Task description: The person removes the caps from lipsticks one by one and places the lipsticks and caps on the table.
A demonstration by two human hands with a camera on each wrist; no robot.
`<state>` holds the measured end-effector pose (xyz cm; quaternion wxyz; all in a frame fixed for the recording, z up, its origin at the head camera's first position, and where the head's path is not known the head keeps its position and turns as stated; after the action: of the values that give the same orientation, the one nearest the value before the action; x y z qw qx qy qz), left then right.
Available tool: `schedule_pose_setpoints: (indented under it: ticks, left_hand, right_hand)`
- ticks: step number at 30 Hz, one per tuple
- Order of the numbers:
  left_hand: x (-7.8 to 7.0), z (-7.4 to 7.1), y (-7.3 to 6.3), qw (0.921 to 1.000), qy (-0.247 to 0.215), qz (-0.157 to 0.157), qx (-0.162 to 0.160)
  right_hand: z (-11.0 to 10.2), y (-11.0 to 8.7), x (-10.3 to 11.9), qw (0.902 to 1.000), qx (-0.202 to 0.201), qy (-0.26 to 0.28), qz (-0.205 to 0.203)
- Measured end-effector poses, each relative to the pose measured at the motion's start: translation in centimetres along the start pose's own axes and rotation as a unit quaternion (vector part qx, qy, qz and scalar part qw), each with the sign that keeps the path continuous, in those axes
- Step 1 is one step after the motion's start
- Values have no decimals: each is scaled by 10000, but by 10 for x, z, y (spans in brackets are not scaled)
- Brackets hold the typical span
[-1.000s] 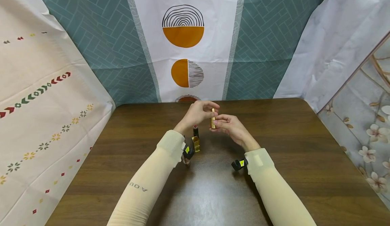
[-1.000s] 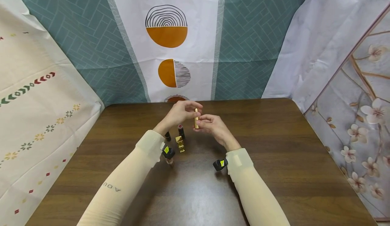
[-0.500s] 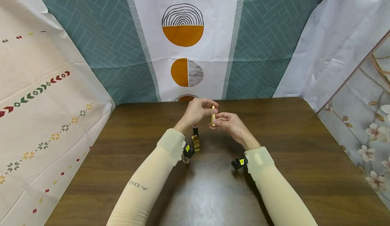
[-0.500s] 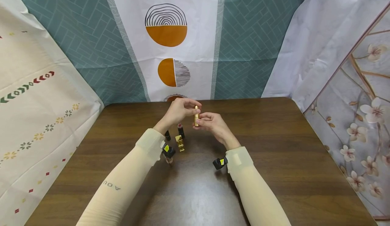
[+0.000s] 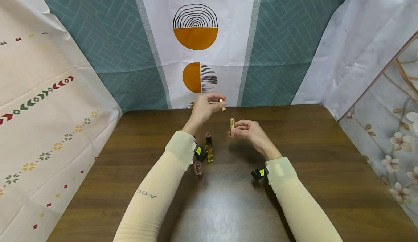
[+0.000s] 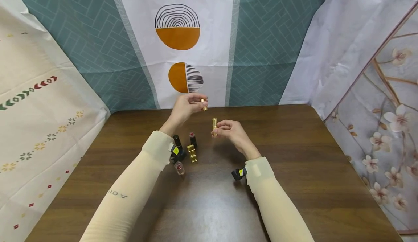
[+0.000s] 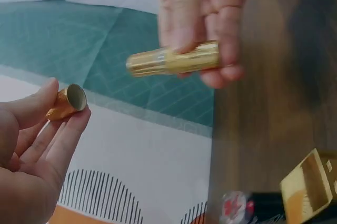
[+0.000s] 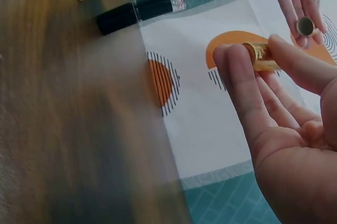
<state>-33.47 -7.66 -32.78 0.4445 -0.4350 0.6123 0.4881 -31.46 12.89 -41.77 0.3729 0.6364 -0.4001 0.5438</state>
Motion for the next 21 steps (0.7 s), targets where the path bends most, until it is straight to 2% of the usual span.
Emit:
schedule_pose_setpoints:
  ticks: [7, 10, 16, 21]
  left_hand:
    - [6, 18, 0, 9984, 545, -178, 25]
    - [8, 26, 1, 9975, 693, -135, -3]
    - [15, 43, 3, 9973, 722, -94, -1]
    - [20, 61, 5, 9976, 654, -196, -122]
  right_hand:
    - [-10, 1, 2, 9998, -144, 168, 15]
    - [-18, 1, 3, 9995, -239, 192, -15]
    - [-37, 1, 6, 9986, -520, 59, -91]
    - [-52, -1, 5, 9969, -782, 52, -108]
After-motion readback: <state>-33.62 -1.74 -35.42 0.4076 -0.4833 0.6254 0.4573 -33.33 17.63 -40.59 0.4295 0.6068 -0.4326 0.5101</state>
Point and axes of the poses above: each hand's wrist, its own y-axis towards the middle knuckle, its own z-axis out of the palm, x = y × z, the point moved 1 cm from there along y, towards the middle knuckle, and after that the axes turned 9 degrees about -y, right-handed, at the moved point
